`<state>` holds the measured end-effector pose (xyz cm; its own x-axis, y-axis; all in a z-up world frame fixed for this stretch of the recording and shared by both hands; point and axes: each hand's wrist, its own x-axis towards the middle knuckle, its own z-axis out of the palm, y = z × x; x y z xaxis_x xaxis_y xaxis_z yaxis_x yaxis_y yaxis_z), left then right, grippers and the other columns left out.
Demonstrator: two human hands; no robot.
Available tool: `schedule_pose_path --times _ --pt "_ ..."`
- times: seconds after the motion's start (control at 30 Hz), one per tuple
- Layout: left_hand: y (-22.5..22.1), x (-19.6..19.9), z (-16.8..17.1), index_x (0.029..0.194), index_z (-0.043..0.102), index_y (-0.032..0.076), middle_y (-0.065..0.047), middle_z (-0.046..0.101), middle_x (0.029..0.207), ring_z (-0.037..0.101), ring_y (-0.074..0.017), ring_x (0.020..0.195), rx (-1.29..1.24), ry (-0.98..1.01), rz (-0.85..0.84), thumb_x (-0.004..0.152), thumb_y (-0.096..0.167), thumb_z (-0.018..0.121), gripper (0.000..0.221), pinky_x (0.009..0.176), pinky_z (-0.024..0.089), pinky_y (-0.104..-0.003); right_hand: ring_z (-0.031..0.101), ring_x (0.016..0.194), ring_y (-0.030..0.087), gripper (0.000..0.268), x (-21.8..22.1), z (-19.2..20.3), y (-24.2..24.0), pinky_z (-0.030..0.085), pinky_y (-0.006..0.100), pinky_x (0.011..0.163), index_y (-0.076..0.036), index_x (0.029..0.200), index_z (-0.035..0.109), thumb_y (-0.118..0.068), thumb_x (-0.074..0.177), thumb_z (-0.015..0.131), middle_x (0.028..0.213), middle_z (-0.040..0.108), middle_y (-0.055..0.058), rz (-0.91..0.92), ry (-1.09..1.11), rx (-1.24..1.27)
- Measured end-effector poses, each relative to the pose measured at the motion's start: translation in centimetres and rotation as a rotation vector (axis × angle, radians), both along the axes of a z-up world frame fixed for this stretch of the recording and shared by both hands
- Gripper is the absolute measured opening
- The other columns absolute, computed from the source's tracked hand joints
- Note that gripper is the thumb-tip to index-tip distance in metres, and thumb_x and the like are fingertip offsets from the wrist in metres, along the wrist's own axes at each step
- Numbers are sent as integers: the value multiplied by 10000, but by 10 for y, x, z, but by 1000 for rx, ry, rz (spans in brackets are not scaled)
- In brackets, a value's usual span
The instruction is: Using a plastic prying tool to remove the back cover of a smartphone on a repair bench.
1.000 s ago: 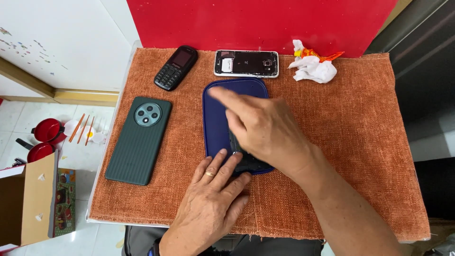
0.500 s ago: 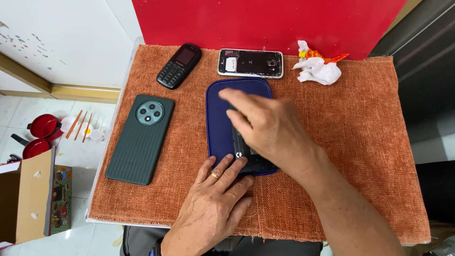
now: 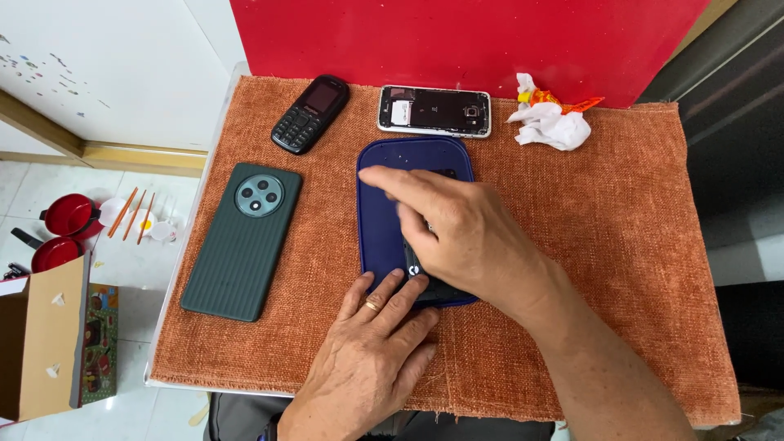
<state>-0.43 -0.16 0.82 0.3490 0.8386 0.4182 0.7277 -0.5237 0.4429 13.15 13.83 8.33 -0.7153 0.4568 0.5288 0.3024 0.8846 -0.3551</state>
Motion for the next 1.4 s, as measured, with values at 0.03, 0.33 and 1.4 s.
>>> schedule_pose_path --times 0.03,0.33,1.4 --pt "0 0 0 1204 716 73 -204 607 1419 577 -435 1291 8 -2 1 959 243 693 300 1133 350 -610 779 973 244 341 -1 1 -1 659 325 839 20 1303 631 86 969 633 1193 762 162 -22 41 46" --pt "0 1 -5 1160 735 78 -191 629 1400 603 -413 1264 68 -7 19 963 243 688 262 1115 377 -577 749 798 225 308 1 -16 4 579 374 633 -54 1256 675 16 956 684 1039 784 88 -140 43 194" --pt "0 1 -6 1199 719 67 -201 604 1423 567 -435 1295 19 -9 -3 973 245 666 292 1109 352 -622 741 1090 293 452 2 -4 2 613 370 971 -8 1357 590 69 912 571 1254 725 180 -23 38 -62"
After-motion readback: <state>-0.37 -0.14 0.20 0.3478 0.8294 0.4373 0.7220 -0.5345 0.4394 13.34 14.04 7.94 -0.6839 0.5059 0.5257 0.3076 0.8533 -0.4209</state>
